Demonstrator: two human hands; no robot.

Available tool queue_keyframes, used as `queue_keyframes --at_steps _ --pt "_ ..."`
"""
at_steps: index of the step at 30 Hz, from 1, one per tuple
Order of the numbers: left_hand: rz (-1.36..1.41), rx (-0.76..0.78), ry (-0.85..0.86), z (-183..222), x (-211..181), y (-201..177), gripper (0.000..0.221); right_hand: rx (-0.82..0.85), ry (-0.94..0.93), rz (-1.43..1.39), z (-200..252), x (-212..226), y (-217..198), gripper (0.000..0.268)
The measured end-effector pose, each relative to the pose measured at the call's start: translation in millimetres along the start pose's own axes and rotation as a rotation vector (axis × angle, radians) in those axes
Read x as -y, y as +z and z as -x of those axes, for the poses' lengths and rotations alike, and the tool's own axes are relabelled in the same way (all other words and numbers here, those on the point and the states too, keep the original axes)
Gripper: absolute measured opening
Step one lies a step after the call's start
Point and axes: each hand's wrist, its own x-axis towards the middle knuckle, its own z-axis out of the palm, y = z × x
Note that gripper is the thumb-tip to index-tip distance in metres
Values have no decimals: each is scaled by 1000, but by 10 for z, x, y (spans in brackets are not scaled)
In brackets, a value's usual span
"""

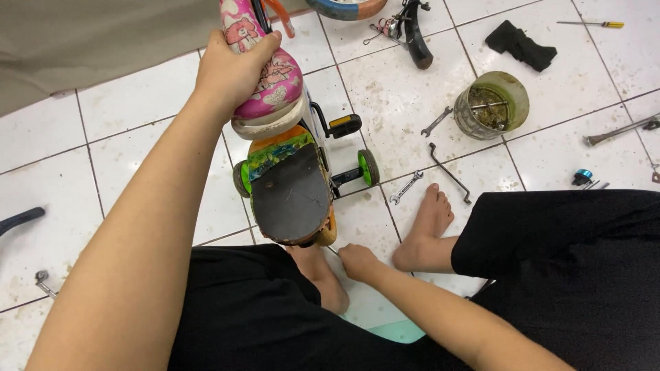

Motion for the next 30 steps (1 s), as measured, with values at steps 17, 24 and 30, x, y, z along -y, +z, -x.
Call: queue_keyframes --at_steps 17,24,30 --pt "8 37 -33 9 -77 -40 68 66 282 -14 644 -611 -3361 36" --pt "-11 33 -53 30 -113 -43 69 110 317 -159 504 -332 -3473 38" --pt "-18 26 -41 18 -95 -26 69 149 302 -296 391 -93 -3569 36"
